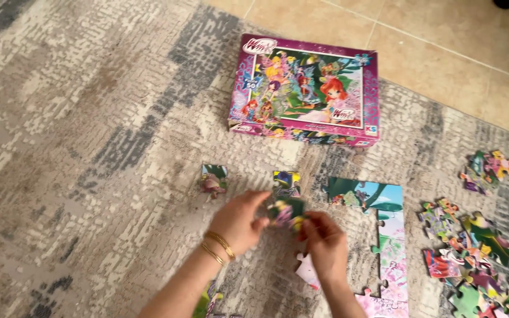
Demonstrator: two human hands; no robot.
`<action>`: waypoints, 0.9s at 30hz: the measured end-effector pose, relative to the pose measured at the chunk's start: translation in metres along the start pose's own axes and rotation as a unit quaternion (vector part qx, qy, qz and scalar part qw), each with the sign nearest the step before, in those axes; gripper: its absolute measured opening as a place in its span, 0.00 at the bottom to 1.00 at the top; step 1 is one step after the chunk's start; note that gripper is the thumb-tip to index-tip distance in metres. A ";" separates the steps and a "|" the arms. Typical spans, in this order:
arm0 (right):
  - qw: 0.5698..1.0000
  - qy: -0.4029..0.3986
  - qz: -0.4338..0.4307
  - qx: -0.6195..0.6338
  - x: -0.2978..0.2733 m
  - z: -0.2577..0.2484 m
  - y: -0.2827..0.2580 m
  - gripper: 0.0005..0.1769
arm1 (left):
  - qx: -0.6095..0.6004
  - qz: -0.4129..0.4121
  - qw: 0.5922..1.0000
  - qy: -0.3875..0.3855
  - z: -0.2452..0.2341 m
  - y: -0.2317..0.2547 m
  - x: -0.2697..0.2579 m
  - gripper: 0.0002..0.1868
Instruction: Assembling a jigsaw puzzle on a rug.
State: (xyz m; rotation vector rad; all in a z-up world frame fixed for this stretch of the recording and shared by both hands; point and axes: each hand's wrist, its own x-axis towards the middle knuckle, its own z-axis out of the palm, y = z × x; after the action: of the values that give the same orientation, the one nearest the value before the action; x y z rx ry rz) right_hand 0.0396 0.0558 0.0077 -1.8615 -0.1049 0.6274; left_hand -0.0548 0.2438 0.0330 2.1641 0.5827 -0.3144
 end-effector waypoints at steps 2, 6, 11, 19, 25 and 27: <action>0.999 0.039 -0.028 -0.020 0.021 -0.019 0.003 0.11 | 0.095 0.097 0.987 0.085 0.021 0.004 0.008 0.30; 0.976 0.118 -0.072 -0.166 0.051 -0.039 -0.019 0.13 | 0.158 0.130 0.963 0.176 0.036 0.023 0.029 0.41; 0.976 0.113 -0.088 -0.165 0.078 -0.031 -0.020 0.12 | 0.181 0.081 0.958 0.208 0.030 0.028 0.053 0.39; 0.969 0.096 -0.091 -0.209 0.071 -0.003 -0.023 0.10 | 0.202 0.080 0.959 0.184 0.012 0.009 0.041 0.37; 0.965 0.085 -0.056 -0.243 0.065 0.022 -0.032 0.12 | 0.220 0.055 0.959 0.173 -0.011 0.001 0.028 0.36; 0.935 0.100 -0.126 -0.316 0.062 0.026 -0.036 0.14 | 0.224 0.046 0.957 0.177 -0.012 -0.004 0.029 0.38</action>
State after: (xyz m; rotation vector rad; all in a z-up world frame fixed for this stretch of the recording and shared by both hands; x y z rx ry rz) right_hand 0.0883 0.1139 0.0113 -2.4680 -0.4474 0.2276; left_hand -0.0322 0.2637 0.0254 2.7059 0.6522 0.0008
